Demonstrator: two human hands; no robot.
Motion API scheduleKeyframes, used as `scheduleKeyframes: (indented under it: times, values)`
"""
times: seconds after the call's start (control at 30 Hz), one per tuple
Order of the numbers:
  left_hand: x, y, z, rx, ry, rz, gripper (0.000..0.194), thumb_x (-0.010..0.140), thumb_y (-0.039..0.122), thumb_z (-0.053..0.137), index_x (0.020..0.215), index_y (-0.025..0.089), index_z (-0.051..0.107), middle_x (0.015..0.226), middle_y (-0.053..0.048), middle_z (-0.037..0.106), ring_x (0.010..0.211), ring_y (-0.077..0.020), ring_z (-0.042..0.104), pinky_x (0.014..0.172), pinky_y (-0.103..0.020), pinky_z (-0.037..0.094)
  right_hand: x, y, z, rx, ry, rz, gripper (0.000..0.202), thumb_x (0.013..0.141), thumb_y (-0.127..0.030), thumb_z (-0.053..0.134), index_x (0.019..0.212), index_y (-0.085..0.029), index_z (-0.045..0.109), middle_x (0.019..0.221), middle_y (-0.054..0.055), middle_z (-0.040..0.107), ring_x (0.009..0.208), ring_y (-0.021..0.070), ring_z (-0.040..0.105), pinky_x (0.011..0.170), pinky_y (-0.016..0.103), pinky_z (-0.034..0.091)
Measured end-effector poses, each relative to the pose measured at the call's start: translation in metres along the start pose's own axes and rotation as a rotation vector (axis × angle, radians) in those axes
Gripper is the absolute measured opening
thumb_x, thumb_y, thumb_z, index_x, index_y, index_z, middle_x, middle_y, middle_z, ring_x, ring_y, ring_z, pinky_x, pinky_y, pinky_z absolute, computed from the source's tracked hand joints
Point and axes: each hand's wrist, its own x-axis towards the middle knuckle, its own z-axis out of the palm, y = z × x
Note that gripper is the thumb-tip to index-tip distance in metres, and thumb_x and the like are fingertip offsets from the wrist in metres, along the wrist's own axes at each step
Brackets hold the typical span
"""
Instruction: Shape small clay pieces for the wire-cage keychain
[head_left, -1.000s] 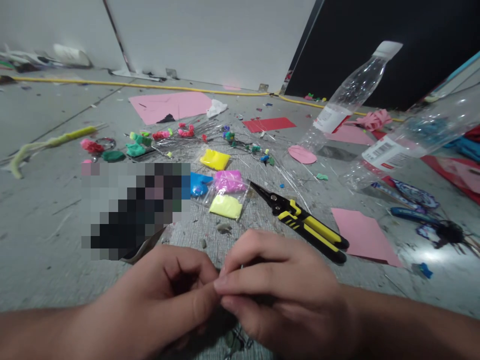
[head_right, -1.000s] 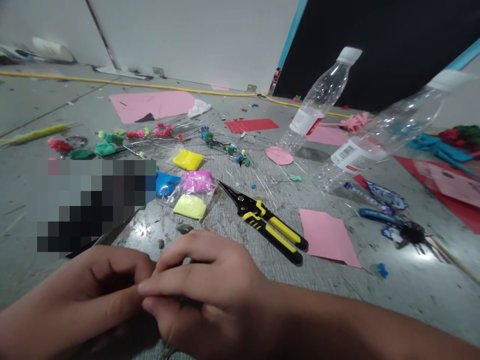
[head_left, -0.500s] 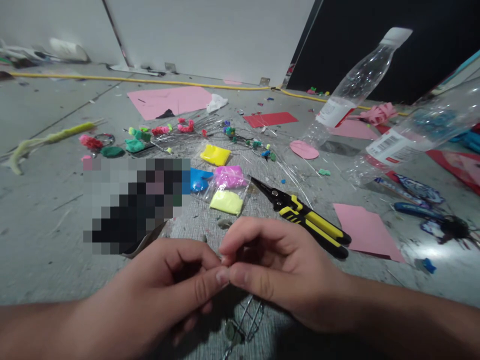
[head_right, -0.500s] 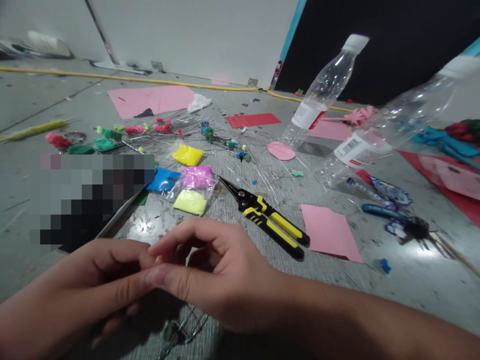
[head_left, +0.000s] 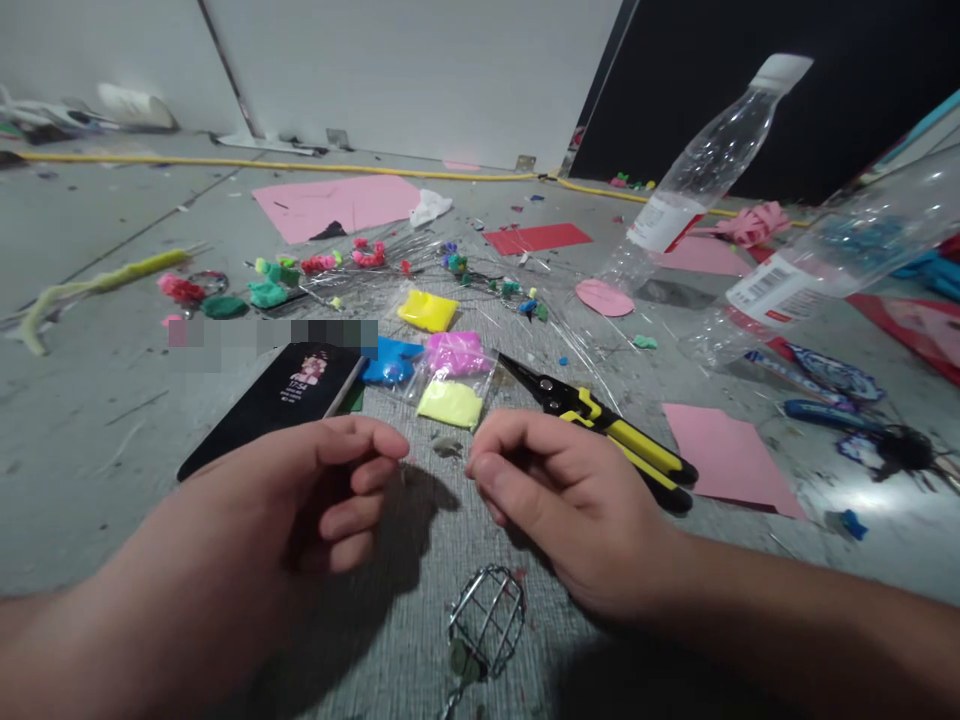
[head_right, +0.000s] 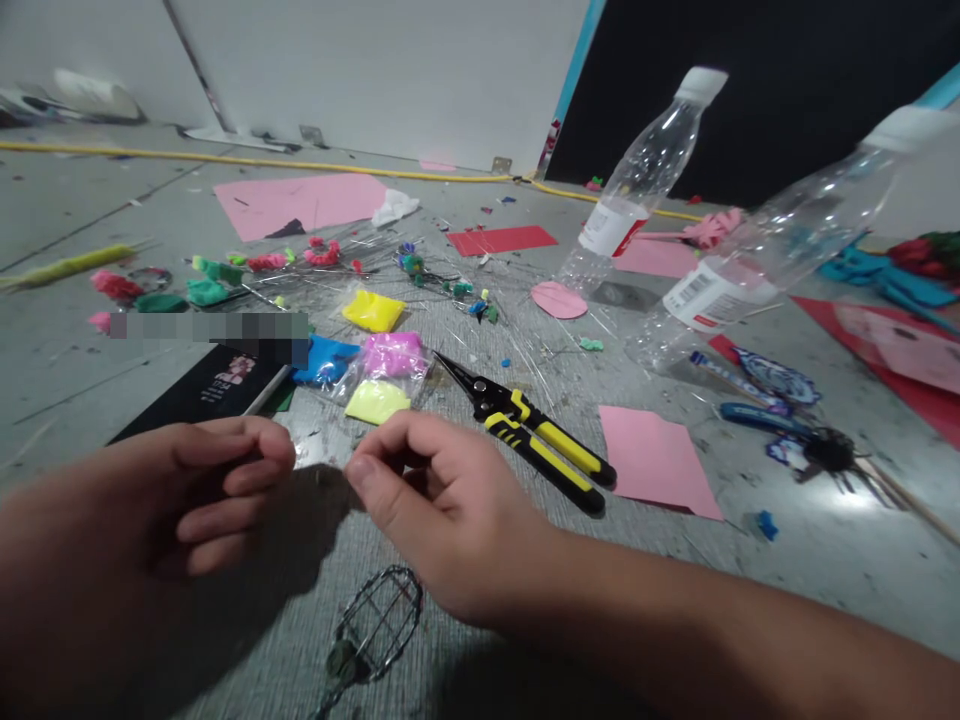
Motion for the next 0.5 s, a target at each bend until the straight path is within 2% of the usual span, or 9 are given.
scheduleKeyframes:
  times: [0.03, 0.1, 0.17, 0.27, 0.33, 0.4, 0.5]
  values:
    - [0.001, 0.001, -0.002, 0.024, 0.004, 0.023, 0.017, 0.085, 0.025, 0.066, 0.07, 0.02, 0.071, 0.056, 0.003, 0.048, 0.047, -0.0097, 0.041, 0.038, -0.016, 0.036, 0.0, 0.001, 0.0, -0.001, -0.011, 0.001, 0.014, 0.098, -0.026, 0.067, 0.088, -0.019, 0.063, 0.068, -0.005, 0.053, 0.056, 0.0082, 0.047, 0.047, 0.019, 0.04]
    - [0.002, 0.002, -0.006, 0.226, -0.031, 0.173, 0.011, 0.086, 0.029, 0.071, 0.078, 0.022, 0.072, 0.061, 0.003, 0.054, 0.052, -0.0107, 0.047, 0.042, -0.016, 0.039, 0.001, 0.003, -0.001, -0.001, -0.012, -0.027, 0.014, 0.098, -0.029, 0.07, 0.091, -0.018, 0.067, 0.071, -0.004, 0.056, 0.059, 0.0084, 0.05, 0.05, 0.02, 0.042]
    - [0.002, 0.002, -0.007, 0.608, -0.062, 0.284, 0.013, 0.089, 0.036, 0.071, 0.09, 0.024, 0.074, 0.068, 0.002, 0.063, 0.056, -0.0133, 0.052, 0.044, -0.019, 0.04, 0.002, 0.006, -0.001, 0.0, 0.006, -0.057, 0.016, 0.097, -0.032, 0.075, 0.095, -0.017, 0.071, 0.074, -0.003, 0.06, 0.06, 0.0082, 0.052, 0.051, 0.02, 0.042]
    - [0.001, 0.003, -0.006, 1.129, -0.128, 0.633, 0.012, 0.089, 0.028, 0.062, 0.09, 0.023, 0.073, 0.07, 0.0, 0.066, 0.061, -0.0176, 0.058, 0.053, -0.026, 0.046, 0.004, 0.01, -0.003, -0.005, 0.035, -0.049, 0.021, 0.095, -0.037, 0.079, 0.096, -0.017, 0.074, 0.077, -0.001, 0.065, 0.059, 0.0078, 0.053, 0.05, 0.02, 0.041]
    - [0.002, 0.004, -0.007, 1.392, -0.163, 0.796, 0.016, 0.087, 0.021, 0.056, 0.086, 0.021, 0.072, 0.077, -0.004, 0.067, 0.067, -0.0207, 0.063, 0.061, -0.031, 0.049, 0.005, 0.011, -0.004, -0.015, 0.035, -0.024, 0.023, 0.095, -0.039, 0.08, 0.095, -0.017, 0.074, 0.077, -0.001, 0.066, 0.06, 0.0086, 0.055, 0.051, 0.021, 0.044]
    - [0.003, 0.006, -0.008, 1.589, -0.184, 0.803, 0.023, 0.083, 0.012, 0.05, 0.086, 0.019, 0.071, 0.083, -0.007, 0.068, 0.071, -0.0232, 0.067, 0.066, -0.035, 0.05, 0.005, 0.01, -0.004, -0.026, 0.017, -0.012, 0.023, 0.095, -0.039, 0.079, 0.094, -0.017, 0.074, 0.078, 0.0, 0.068, 0.063, 0.01, 0.057, 0.054, 0.022, 0.047]
    - [0.005, 0.007, -0.009, 1.73, -0.191, 0.747, 0.038, 0.075, 0.002, 0.045, 0.095, 0.018, 0.073, 0.088, -0.007, 0.069, 0.072, -0.0242, 0.068, 0.068, -0.037, 0.051, 0.005, 0.009, -0.005, -0.043, -0.014, 0.008, 0.021, 0.096, -0.038, 0.076, 0.092, -0.018, 0.073, 0.077, 0.0, 0.067, 0.064, 0.011, 0.058, 0.054, 0.023, 0.048]
